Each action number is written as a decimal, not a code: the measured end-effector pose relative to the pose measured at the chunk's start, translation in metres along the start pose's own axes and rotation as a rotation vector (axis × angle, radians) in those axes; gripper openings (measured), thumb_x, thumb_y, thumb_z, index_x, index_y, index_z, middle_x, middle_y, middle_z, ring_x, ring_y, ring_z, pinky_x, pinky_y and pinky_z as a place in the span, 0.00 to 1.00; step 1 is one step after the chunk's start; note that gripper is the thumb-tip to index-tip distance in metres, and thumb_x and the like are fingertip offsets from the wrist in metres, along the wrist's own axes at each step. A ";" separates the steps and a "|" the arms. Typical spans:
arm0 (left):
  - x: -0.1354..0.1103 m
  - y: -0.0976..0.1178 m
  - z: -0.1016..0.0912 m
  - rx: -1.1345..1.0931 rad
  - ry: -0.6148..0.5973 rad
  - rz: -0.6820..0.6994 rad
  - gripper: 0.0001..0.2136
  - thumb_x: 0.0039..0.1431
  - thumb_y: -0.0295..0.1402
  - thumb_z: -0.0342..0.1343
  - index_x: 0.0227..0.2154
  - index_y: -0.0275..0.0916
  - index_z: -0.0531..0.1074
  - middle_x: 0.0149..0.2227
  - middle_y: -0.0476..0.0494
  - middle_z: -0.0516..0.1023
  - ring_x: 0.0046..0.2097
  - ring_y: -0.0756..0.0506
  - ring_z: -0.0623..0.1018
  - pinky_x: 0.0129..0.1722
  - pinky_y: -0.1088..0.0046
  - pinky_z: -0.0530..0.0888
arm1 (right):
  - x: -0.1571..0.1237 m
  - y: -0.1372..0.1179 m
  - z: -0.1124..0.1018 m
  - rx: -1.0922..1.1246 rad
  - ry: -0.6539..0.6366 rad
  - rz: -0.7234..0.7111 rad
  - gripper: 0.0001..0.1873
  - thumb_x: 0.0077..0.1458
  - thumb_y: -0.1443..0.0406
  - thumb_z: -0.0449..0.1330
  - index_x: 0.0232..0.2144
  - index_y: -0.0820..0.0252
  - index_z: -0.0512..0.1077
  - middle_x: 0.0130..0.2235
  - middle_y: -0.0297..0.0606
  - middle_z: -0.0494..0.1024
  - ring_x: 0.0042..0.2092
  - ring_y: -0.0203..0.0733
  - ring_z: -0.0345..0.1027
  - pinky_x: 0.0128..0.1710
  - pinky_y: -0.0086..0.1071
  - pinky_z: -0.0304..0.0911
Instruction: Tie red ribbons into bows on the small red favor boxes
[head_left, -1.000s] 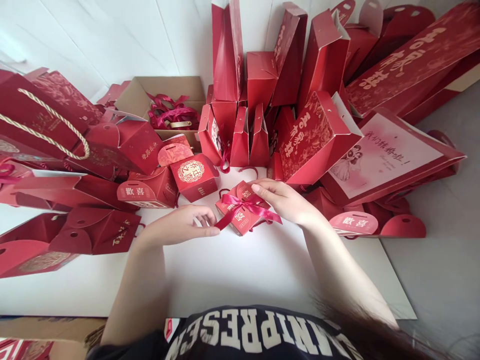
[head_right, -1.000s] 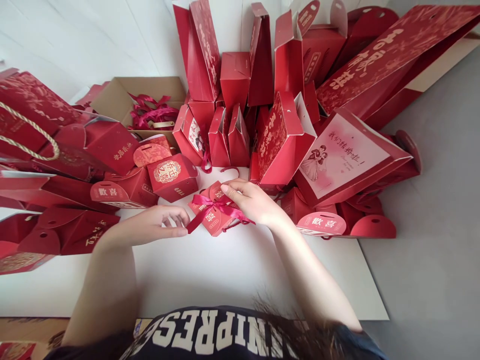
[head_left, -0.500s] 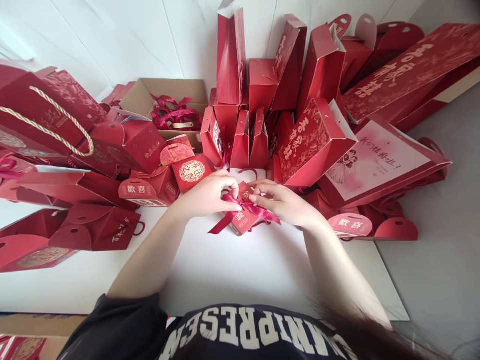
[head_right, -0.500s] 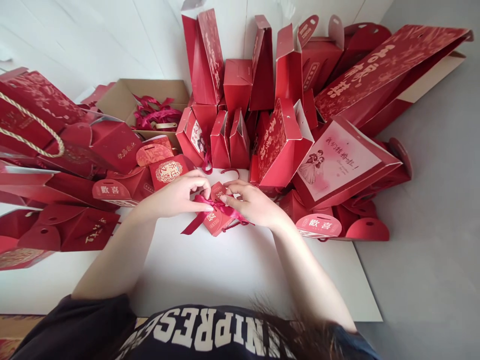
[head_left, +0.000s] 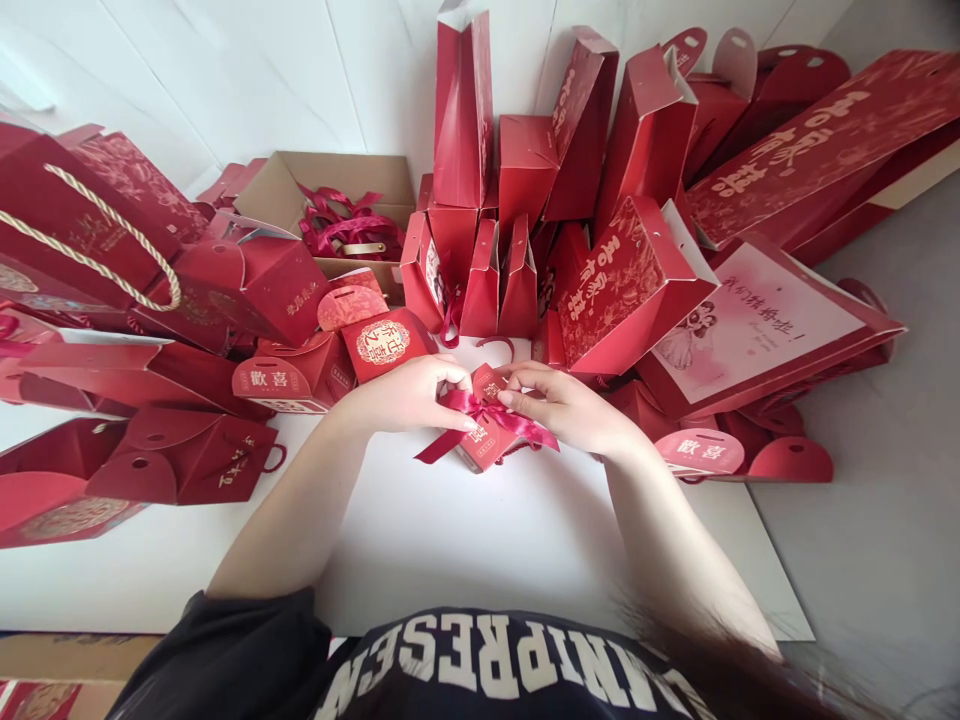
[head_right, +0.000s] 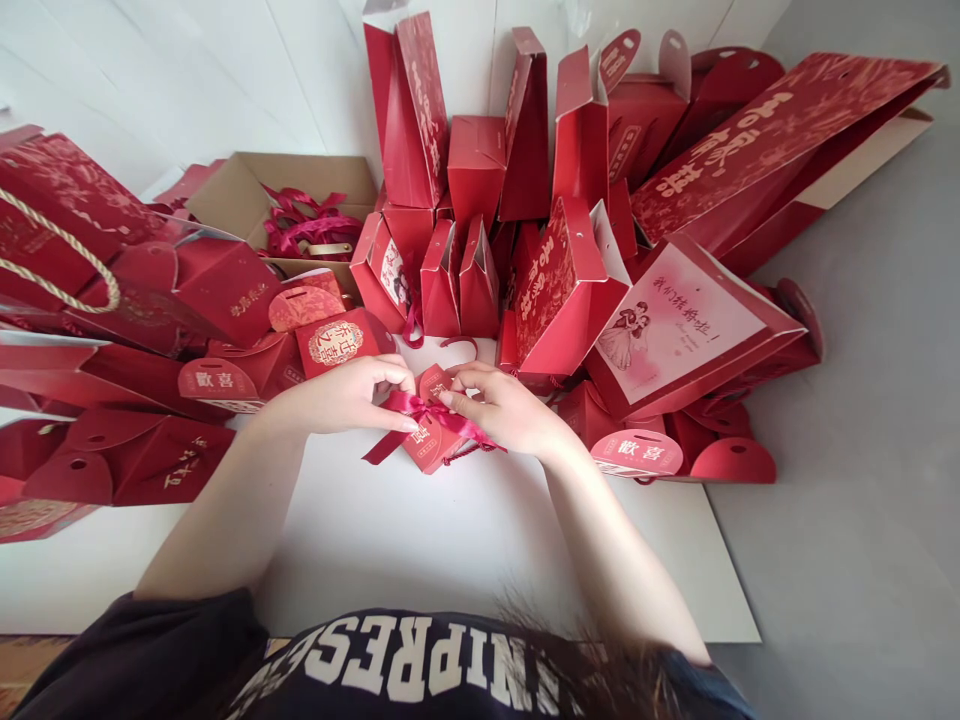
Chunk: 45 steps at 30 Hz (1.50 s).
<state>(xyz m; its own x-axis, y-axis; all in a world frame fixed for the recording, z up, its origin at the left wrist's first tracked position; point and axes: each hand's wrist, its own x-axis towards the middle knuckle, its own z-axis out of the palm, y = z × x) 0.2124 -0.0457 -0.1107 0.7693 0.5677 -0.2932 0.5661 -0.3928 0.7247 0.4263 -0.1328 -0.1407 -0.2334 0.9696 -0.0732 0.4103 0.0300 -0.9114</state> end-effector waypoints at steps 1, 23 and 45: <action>0.000 0.000 0.000 -0.012 -0.020 -0.011 0.14 0.47 0.42 0.63 0.23 0.38 0.68 0.27 0.52 0.65 0.28 0.51 0.65 0.28 0.73 0.60 | 0.001 0.000 0.000 -0.006 0.000 -0.007 0.18 0.62 0.52 0.54 0.30 0.57 0.72 0.44 0.38 0.74 0.44 0.43 0.68 0.48 0.36 0.61; 0.002 -0.010 -0.006 -0.040 -0.095 -0.107 0.20 0.53 0.49 0.57 0.18 0.38 0.68 0.21 0.51 0.68 0.24 0.52 0.63 0.24 0.73 0.58 | -0.002 0.000 -0.010 0.004 -0.125 0.120 0.21 0.60 0.48 0.53 0.25 0.56 0.66 0.27 0.32 0.66 0.29 0.38 0.60 0.32 0.33 0.59; -0.005 -0.009 -0.008 -0.017 -0.096 -0.188 0.22 0.54 0.48 0.54 0.16 0.38 0.59 0.20 0.51 0.53 0.22 0.52 0.54 0.22 0.71 0.52 | -0.002 0.000 -0.010 -0.031 -0.157 0.072 0.17 0.61 0.52 0.52 0.26 0.55 0.68 0.26 0.32 0.69 0.28 0.38 0.63 0.31 0.31 0.61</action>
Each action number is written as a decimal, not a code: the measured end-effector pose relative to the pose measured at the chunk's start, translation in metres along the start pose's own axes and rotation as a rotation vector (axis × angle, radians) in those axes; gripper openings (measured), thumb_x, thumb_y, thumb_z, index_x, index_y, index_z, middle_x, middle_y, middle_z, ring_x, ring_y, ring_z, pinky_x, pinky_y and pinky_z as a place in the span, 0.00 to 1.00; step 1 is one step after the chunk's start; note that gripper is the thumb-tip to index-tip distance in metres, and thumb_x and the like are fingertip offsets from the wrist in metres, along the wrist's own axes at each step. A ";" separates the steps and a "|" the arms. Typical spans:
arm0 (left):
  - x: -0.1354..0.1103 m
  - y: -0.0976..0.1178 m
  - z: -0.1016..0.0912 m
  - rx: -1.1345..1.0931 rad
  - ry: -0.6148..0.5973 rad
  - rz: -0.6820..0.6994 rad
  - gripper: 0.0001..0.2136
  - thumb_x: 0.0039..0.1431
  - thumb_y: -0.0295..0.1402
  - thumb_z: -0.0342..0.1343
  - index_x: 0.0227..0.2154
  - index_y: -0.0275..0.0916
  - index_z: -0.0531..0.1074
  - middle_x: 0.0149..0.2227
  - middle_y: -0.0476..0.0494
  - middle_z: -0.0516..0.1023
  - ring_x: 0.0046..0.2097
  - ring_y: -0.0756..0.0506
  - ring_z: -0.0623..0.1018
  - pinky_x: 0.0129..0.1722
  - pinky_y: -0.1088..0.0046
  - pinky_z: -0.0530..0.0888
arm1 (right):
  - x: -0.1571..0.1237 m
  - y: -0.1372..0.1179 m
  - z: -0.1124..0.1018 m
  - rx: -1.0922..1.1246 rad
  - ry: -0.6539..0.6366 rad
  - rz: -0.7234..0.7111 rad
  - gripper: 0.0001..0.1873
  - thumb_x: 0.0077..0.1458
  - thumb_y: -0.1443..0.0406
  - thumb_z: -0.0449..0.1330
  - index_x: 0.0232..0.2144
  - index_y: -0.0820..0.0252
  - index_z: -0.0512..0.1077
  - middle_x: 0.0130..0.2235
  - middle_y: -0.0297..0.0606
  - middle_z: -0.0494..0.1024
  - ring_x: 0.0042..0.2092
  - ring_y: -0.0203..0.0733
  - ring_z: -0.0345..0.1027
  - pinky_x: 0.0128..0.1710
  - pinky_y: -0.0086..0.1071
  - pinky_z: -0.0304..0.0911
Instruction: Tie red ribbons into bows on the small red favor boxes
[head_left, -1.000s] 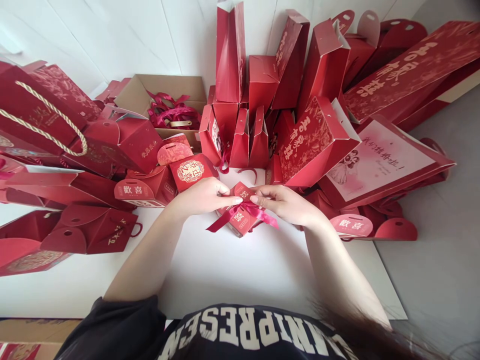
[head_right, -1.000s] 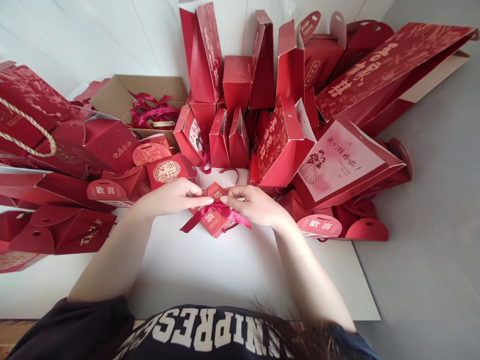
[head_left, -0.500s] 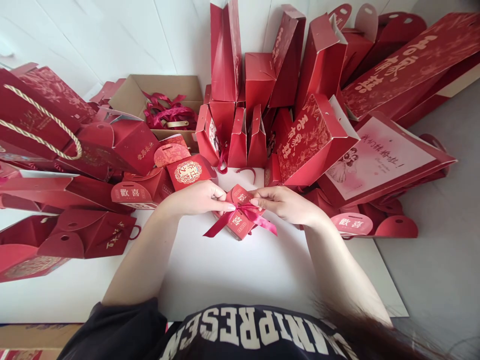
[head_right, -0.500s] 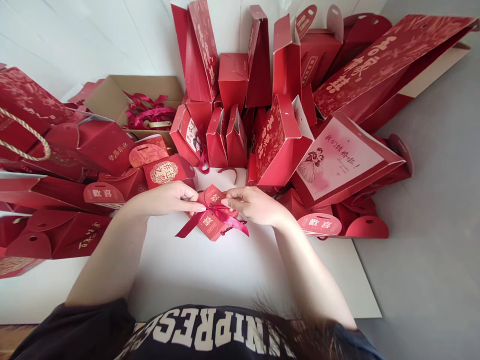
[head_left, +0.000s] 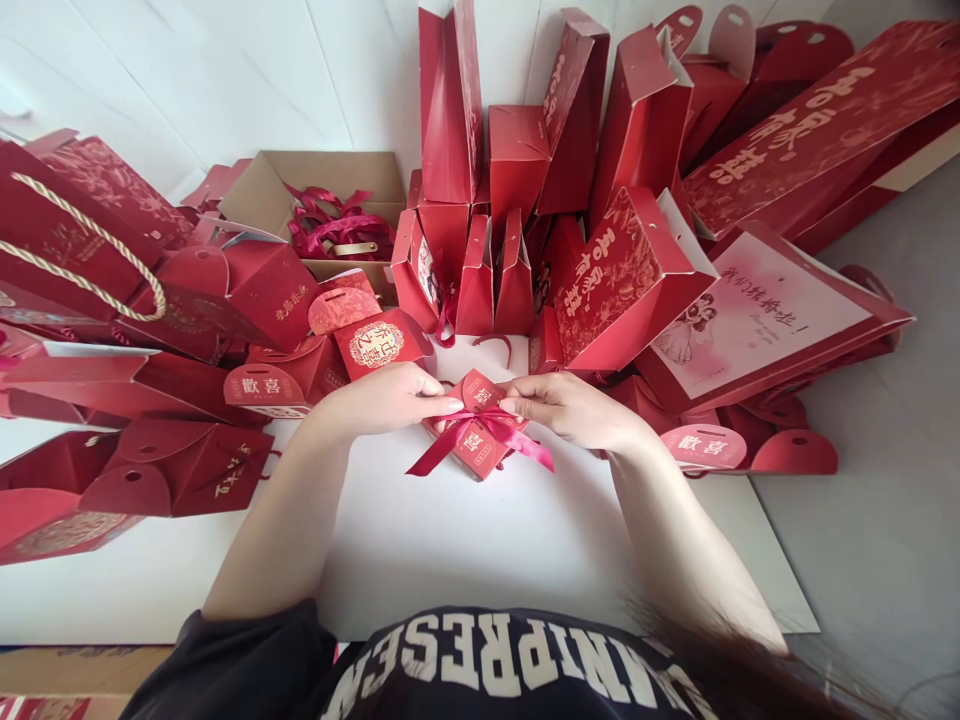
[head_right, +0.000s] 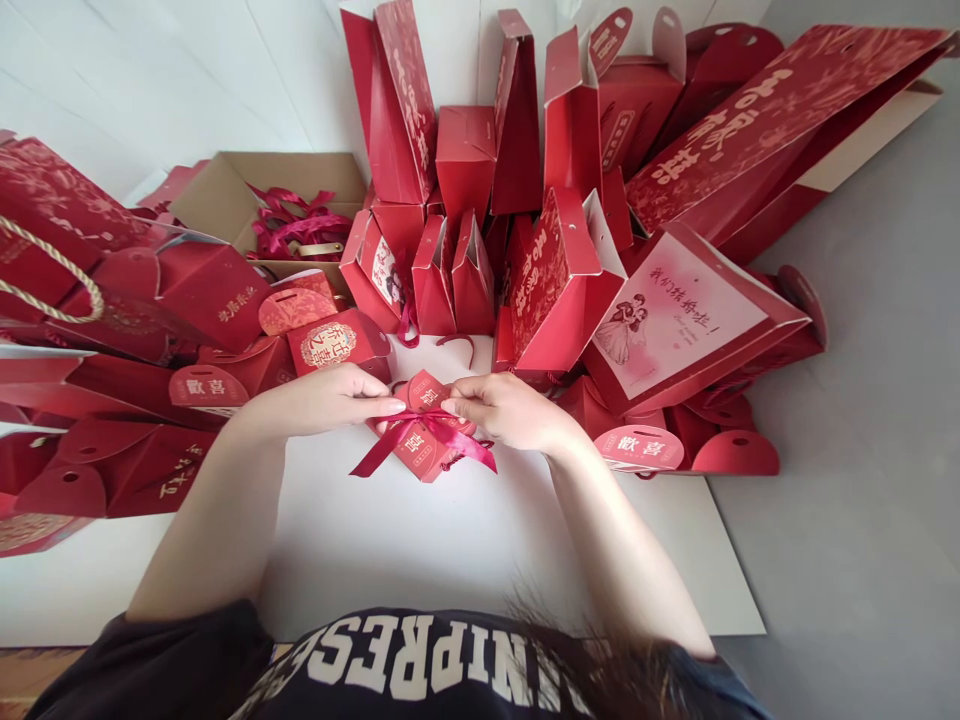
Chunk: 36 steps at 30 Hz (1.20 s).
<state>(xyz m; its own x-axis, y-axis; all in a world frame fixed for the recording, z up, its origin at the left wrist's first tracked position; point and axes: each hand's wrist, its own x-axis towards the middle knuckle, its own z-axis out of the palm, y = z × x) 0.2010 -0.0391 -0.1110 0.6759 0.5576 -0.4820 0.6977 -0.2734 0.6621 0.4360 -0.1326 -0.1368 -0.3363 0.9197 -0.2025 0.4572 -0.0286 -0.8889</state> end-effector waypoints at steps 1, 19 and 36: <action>-0.001 0.001 0.000 0.027 0.014 0.009 0.22 0.55 0.48 0.54 0.16 0.38 0.57 0.21 0.52 0.53 0.22 0.52 0.54 0.22 0.71 0.52 | 0.000 0.000 0.000 0.000 -0.006 0.001 0.18 0.61 0.51 0.52 0.26 0.55 0.68 0.26 0.33 0.69 0.29 0.38 0.63 0.31 0.31 0.61; 0.013 -0.017 -0.003 -0.201 -0.085 0.149 0.23 0.59 0.48 0.52 0.15 0.37 0.62 0.16 0.52 0.60 0.20 0.54 0.59 0.24 0.74 0.58 | 0.001 0.006 -0.001 -0.013 0.019 -0.006 0.20 0.60 0.49 0.52 0.27 0.56 0.70 0.29 0.33 0.70 0.31 0.40 0.63 0.33 0.34 0.60; 0.011 -0.001 0.005 0.110 0.056 0.124 0.25 0.52 0.50 0.58 0.16 0.38 0.53 0.19 0.53 0.51 0.23 0.52 0.53 0.23 0.71 0.49 | -0.041 0.000 0.036 0.219 0.285 0.293 0.26 0.59 0.43 0.53 0.26 0.59 0.69 0.25 0.39 0.78 0.27 0.42 0.74 0.29 0.35 0.67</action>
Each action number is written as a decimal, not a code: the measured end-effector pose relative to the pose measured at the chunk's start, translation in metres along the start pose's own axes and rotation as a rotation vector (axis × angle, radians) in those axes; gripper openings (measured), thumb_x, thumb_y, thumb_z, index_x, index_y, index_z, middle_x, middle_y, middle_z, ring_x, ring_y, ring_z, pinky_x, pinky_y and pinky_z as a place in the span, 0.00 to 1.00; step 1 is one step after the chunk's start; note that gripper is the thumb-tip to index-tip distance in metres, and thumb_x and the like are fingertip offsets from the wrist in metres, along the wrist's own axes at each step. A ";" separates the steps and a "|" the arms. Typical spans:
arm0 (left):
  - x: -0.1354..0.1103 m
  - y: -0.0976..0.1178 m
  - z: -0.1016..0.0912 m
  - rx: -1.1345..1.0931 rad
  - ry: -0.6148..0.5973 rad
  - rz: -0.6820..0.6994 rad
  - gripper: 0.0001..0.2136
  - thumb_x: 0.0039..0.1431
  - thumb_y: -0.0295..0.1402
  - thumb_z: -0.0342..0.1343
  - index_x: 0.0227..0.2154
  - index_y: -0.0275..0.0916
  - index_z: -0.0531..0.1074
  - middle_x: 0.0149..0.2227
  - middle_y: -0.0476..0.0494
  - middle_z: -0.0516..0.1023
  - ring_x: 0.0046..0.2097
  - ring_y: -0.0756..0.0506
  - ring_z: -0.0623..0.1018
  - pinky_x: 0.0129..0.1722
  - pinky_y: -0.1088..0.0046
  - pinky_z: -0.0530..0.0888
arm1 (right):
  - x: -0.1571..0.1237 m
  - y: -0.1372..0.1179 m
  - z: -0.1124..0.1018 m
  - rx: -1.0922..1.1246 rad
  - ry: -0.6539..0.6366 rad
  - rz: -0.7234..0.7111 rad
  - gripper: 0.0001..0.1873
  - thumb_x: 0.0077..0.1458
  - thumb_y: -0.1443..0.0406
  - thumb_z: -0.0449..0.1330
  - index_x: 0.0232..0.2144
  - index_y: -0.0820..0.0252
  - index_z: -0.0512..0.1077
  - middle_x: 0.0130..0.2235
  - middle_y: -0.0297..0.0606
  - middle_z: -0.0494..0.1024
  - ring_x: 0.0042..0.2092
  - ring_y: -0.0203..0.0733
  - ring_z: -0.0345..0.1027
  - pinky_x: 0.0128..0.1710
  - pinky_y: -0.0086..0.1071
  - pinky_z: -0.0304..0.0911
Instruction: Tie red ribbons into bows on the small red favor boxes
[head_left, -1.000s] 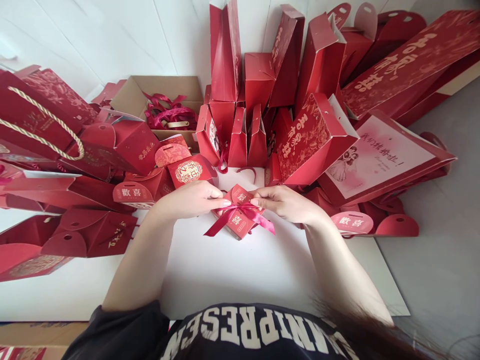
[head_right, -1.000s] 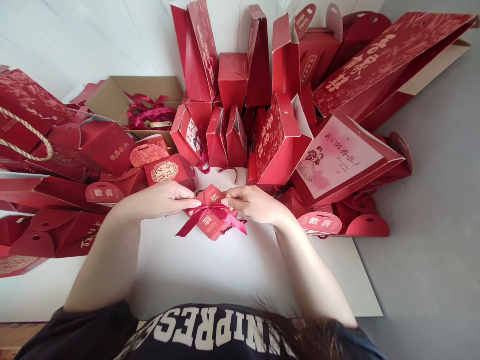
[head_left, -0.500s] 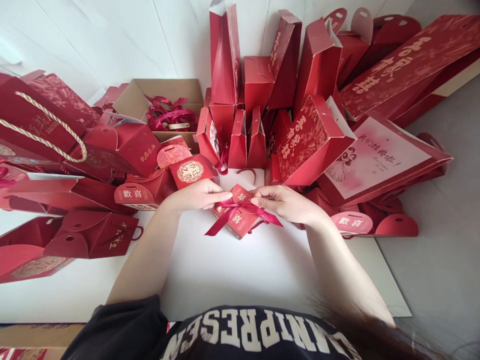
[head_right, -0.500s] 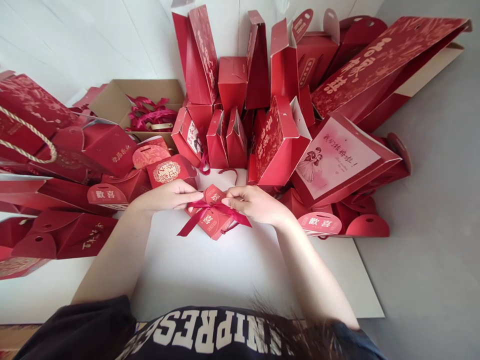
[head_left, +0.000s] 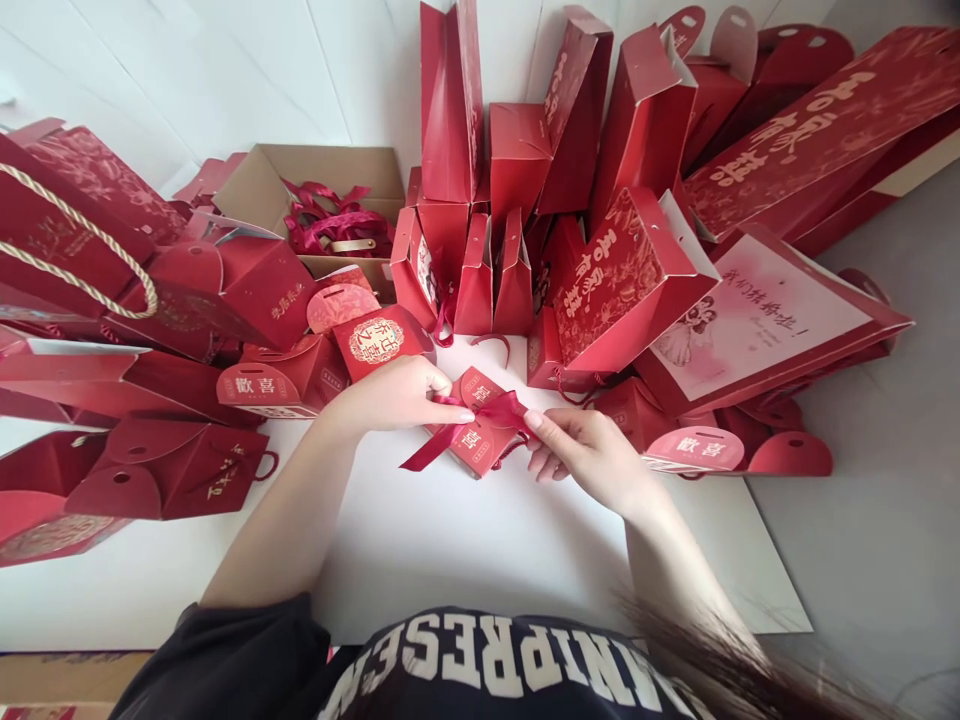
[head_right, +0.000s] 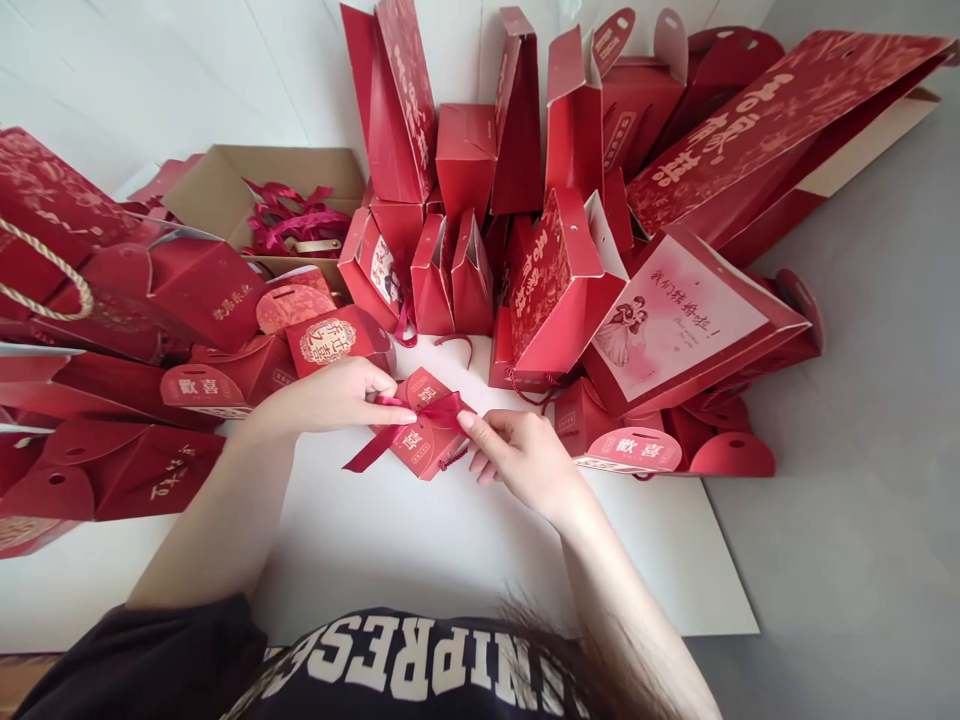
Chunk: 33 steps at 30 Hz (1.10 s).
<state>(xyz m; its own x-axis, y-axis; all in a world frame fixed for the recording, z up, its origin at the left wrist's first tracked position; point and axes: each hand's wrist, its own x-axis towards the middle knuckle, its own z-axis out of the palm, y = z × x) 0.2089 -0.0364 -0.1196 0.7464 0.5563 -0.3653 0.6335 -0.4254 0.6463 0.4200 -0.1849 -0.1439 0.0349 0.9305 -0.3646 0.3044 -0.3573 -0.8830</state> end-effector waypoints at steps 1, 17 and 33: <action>0.001 0.000 0.001 0.008 0.013 0.010 0.25 0.52 0.49 0.57 0.15 0.38 0.53 0.19 0.53 0.51 0.23 0.52 0.53 0.23 0.70 0.49 | 0.001 0.005 0.002 0.087 -0.048 -0.015 0.25 0.58 0.44 0.56 0.26 0.59 0.69 0.26 0.38 0.78 0.27 0.42 0.74 0.30 0.35 0.69; 0.008 -0.002 0.008 0.032 0.171 -0.075 0.26 0.50 0.47 0.57 0.16 0.39 0.47 0.18 0.53 0.47 0.22 0.52 0.51 0.23 0.70 0.50 | 0.013 0.028 0.002 0.151 -0.115 -0.123 0.19 0.60 0.52 0.58 0.26 0.61 0.71 0.25 0.35 0.76 0.27 0.36 0.72 0.30 0.30 0.69; 0.005 -0.005 -0.005 -0.260 0.068 -0.117 0.23 0.60 0.51 0.49 0.18 0.38 0.65 0.20 0.50 0.67 0.22 0.52 0.63 0.26 0.72 0.59 | 0.015 0.036 -0.011 0.198 -0.267 -0.012 0.20 0.63 0.52 0.54 0.31 0.62 0.72 0.31 0.40 0.79 0.31 0.37 0.73 0.33 0.31 0.68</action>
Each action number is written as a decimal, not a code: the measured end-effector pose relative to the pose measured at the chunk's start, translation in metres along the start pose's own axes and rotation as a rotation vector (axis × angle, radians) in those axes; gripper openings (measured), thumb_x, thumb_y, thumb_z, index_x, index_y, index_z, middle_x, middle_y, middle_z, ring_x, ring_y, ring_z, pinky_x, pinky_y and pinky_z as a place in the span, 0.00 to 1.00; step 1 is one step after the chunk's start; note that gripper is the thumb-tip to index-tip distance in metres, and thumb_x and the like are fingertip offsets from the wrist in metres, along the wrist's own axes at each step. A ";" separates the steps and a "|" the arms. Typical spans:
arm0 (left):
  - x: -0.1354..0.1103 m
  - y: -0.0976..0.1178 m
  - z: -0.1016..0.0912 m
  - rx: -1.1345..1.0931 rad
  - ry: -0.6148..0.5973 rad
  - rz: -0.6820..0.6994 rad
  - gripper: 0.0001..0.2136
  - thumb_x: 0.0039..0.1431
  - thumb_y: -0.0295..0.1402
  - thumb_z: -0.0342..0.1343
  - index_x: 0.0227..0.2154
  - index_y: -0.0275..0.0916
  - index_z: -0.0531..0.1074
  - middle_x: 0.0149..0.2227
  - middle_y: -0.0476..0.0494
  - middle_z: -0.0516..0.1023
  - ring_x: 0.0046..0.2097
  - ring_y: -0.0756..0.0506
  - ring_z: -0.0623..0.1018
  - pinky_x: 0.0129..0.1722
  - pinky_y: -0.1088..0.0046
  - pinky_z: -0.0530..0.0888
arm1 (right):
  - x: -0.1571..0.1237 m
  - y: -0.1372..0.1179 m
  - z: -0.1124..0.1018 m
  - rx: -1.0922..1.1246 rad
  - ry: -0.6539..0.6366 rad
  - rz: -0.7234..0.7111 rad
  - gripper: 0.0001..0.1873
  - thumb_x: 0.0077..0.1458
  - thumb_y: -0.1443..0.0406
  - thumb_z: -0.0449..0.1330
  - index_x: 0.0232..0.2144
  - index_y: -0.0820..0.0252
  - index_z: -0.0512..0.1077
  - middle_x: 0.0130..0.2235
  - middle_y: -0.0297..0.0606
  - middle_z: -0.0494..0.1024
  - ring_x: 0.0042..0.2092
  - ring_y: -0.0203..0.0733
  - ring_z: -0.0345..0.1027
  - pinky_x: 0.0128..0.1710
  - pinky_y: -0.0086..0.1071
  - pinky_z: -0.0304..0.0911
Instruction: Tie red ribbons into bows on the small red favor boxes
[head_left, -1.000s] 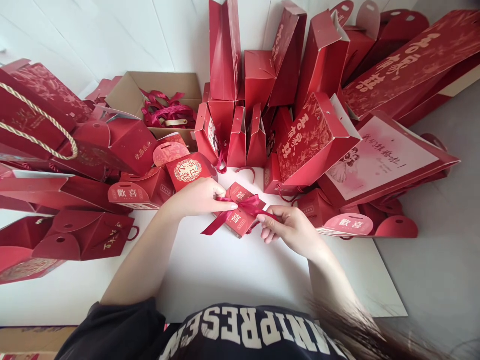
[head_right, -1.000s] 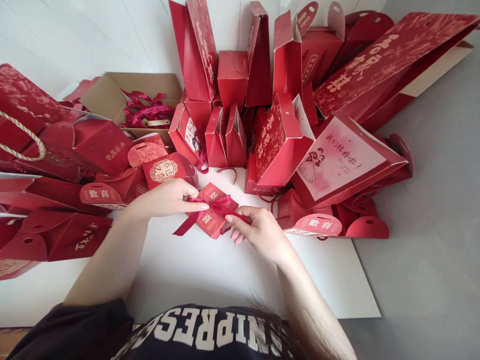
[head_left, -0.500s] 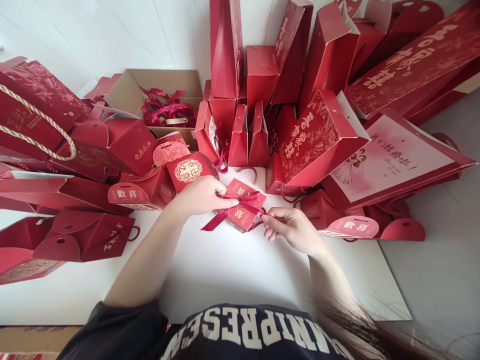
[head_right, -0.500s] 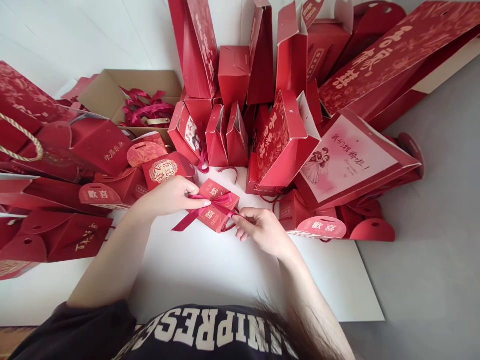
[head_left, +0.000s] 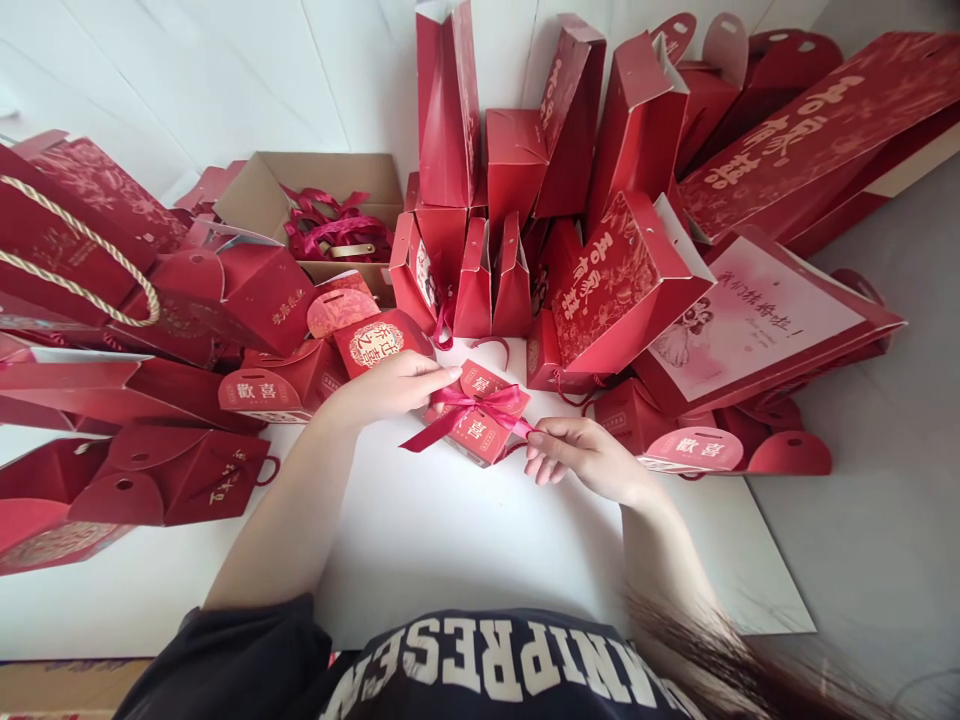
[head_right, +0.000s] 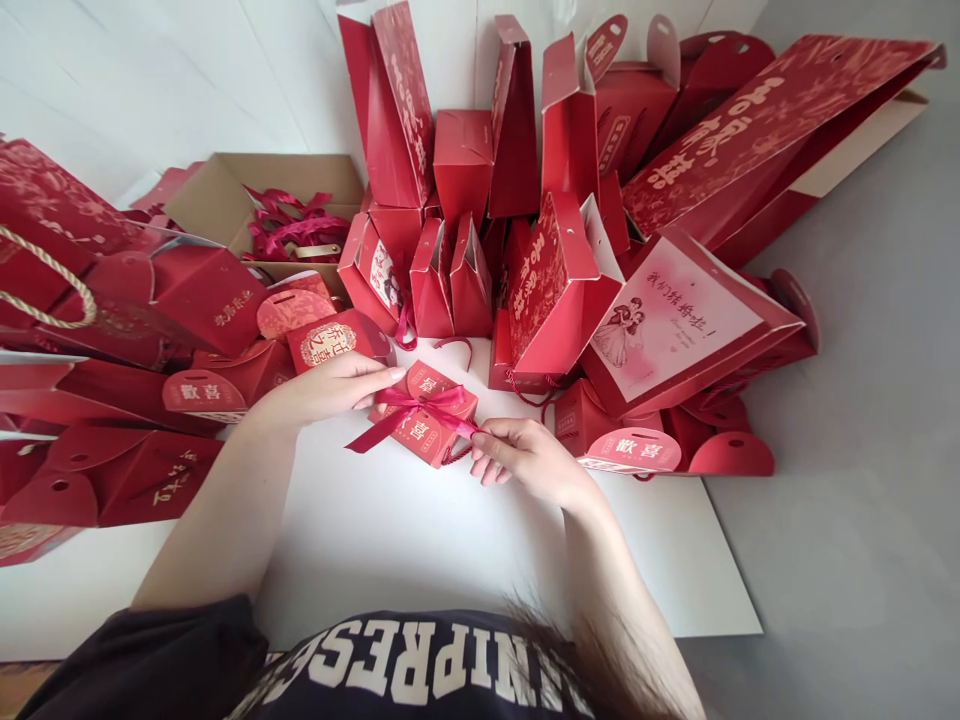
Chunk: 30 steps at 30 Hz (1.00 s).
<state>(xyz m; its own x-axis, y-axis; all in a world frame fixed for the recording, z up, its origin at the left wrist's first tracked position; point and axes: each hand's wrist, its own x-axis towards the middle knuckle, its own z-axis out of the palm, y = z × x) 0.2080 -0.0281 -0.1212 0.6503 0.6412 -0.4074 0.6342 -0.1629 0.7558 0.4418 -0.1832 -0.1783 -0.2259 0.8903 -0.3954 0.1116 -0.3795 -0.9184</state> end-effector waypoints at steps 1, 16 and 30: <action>0.000 0.000 0.000 0.021 0.001 0.010 0.23 0.60 0.51 0.50 0.18 0.38 0.65 0.20 0.51 0.67 0.22 0.52 0.63 0.26 0.72 0.59 | 0.000 0.000 0.000 -0.007 -0.002 0.001 0.20 0.63 0.51 0.54 0.31 0.62 0.72 0.31 0.39 0.79 0.31 0.37 0.73 0.33 0.31 0.68; -0.007 0.002 -0.004 0.103 0.032 0.179 0.16 0.61 0.47 0.50 0.28 0.39 0.70 0.27 0.51 0.68 0.29 0.51 0.67 0.30 0.74 0.63 | -0.002 0.003 0.005 -0.461 -0.004 -0.015 0.18 0.63 0.55 0.51 0.32 0.59 0.74 0.31 0.36 0.77 0.33 0.39 0.70 0.33 0.31 0.63; -0.019 0.003 -0.005 0.030 0.188 0.175 0.20 0.53 0.50 0.59 0.41 0.40 0.71 0.38 0.45 0.76 0.39 0.45 0.75 0.38 0.70 0.72 | -0.036 -0.034 0.039 -0.656 0.690 -0.462 0.20 0.59 0.52 0.58 0.49 0.56 0.64 0.46 0.47 0.74 0.45 0.49 0.72 0.43 0.40 0.70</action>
<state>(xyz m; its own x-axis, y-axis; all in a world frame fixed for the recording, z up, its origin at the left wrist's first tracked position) 0.1949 -0.0368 -0.1084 0.6641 0.7287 -0.1669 0.5325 -0.3044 0.7898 0.4079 -0.2118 -0.1335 0.1958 0.9419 0.2729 0.7023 0.0596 -0.7094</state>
